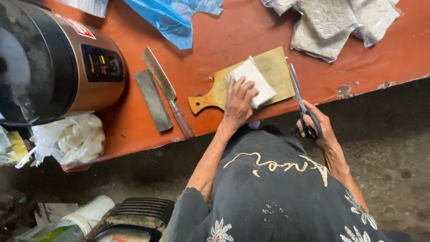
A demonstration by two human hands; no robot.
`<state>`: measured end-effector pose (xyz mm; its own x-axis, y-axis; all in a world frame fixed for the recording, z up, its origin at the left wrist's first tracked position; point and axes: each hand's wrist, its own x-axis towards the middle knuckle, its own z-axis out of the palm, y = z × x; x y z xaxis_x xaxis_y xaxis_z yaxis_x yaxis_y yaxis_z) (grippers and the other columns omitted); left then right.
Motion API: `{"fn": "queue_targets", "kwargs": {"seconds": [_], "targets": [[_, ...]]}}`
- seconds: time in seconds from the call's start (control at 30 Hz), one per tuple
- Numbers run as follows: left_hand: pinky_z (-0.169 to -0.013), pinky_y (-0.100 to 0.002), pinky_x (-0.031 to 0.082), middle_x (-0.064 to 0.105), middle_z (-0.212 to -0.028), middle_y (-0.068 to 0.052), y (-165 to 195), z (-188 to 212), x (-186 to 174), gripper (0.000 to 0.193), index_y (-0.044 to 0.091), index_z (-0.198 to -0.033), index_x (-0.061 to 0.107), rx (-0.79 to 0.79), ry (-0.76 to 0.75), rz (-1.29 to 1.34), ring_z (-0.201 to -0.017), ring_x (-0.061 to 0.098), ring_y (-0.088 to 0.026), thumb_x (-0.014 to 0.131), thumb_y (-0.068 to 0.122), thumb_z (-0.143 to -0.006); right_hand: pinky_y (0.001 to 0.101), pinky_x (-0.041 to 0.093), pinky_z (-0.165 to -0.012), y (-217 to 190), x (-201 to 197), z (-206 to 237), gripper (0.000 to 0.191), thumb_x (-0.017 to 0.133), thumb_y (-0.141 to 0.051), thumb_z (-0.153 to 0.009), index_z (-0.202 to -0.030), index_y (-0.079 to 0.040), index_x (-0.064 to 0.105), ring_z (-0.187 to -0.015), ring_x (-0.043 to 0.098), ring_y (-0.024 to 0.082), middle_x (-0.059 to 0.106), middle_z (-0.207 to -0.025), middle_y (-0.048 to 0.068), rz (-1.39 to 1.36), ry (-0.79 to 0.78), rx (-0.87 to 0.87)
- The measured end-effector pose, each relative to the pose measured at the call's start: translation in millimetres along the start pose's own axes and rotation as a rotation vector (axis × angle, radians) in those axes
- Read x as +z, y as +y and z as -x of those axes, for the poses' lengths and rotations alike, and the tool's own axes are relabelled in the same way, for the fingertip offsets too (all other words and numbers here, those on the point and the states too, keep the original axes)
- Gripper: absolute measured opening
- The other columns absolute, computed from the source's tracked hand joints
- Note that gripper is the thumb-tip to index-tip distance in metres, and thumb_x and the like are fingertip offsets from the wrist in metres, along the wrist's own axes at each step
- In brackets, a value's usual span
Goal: The person repeatedly cuts vacuum-sealed packs of white rice noodles on a wooden cutting board using scissors. After each cut, the person places the opened pack into a blue plastic bag. The process is repeated for multiple packs throughout the clip.
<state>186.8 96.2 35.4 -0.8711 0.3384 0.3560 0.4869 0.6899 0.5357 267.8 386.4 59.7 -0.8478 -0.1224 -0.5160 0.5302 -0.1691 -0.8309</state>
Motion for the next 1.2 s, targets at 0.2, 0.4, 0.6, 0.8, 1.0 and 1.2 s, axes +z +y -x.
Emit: {"fn": "queue_targets", "kwargs": {"seconds": [0.2,0.4,0.6,0.8,1.0,1.2], "targets": [[-0.127,-0.063,0.025,0.044,-0.155,-0.015,-10,34,-8,0.054,0.010,-0.144,0.052,-0.324,0.034,-0.099,-0.151,0.037,-0.039,0.063,0.008,-0.092,0.0280,0.035,-0.054,-20,2,11,0.072,0.073,-0.038,-0.087,-0.151,-0.010,0.054,-0.061,0.046,0.009,0.051,-0.068,0.000,0.465,-0.219,0.099],[-0.124,-0.068,0.020,0.041,-0.155,-0.017,-1,20,19,0.060,0.002,-0.147,0.046,-0.438,0.066,-0.212,-0.149,0.034,-0.042,0.062,0.033,-0.099,0.0288,0.034,-0.050,-42,7,8,0.072,0.070,-0.038,-0.085,-0.150,-0.013,0.054,-0.054,0.044,0.008,0.050,-0.061,-0.002,0.528,-0.266,0.207],[-0.125,-0.068,0.020,0.040,-0.158,-0.013,-2,16,32,0.057,0.004,-0.151,0.046,-0.418,0.071,-0.272,-0.151,0.033,-0.037,0.059,0.030,-0.102,0.0283,0.037,-0.052,-51,10,0,0.070,0.068,-0.038,-0.088,-0.152,-0.013,0.051,-0.056,0.046,0.008,0.051,-0.064,-0.004,0.498,-0.280,0.231],[-0.126,-0.067,0.020,0.040,-0.159,-0.008,-5,17,35,0.057,0.008,-0.151,0.046,-0.408,0.069,-0.280,-0.152,0.032,-0.035,0.062,0.029,-0.100,0.0267,0.035,-0.054,-33,3,-1,0.070,0.068,-0.036,-0.090,-0.154,-0.014,0.051,-0.060,0.045,0.007,0.050,-0.067,-0.004,0.511,-0.280,0.206],[-0.126,-0.067,0.022,0.040,-0.159,-0.006,-6,18,36,0.057,0.010,-0.152,0.046,-0.412,0.065,-0.269,-0.152,0.032,-0.035,0.064,0.028,-0.100,0.0252,0.034,-0.054,-20,3,-15,0.070,0.068,-0.035,-0.092,-0.155,-0.012,0.049,-0.059,0.049,0.006,0.054,-0.068,-0.003,0.461,-0.346,0.106],[-0.125,-0.068,0.023,0.039,-0.158,-0.007,-4,16,34,0.058,0.012,-0.152,0.044,-0.397,0.081,-0.279,-0.151,0.032,-0.036,0.064,0.028,-0.100,0.0229,0.040,-0.054,-40,48,-57,0.067,0.068,-0.034,-0.094,-0.154,-0.010,0.048,-0.061,0.051,0.006,0.055,-0.074,-0.002,0.359,-0.324,0.089]]}}
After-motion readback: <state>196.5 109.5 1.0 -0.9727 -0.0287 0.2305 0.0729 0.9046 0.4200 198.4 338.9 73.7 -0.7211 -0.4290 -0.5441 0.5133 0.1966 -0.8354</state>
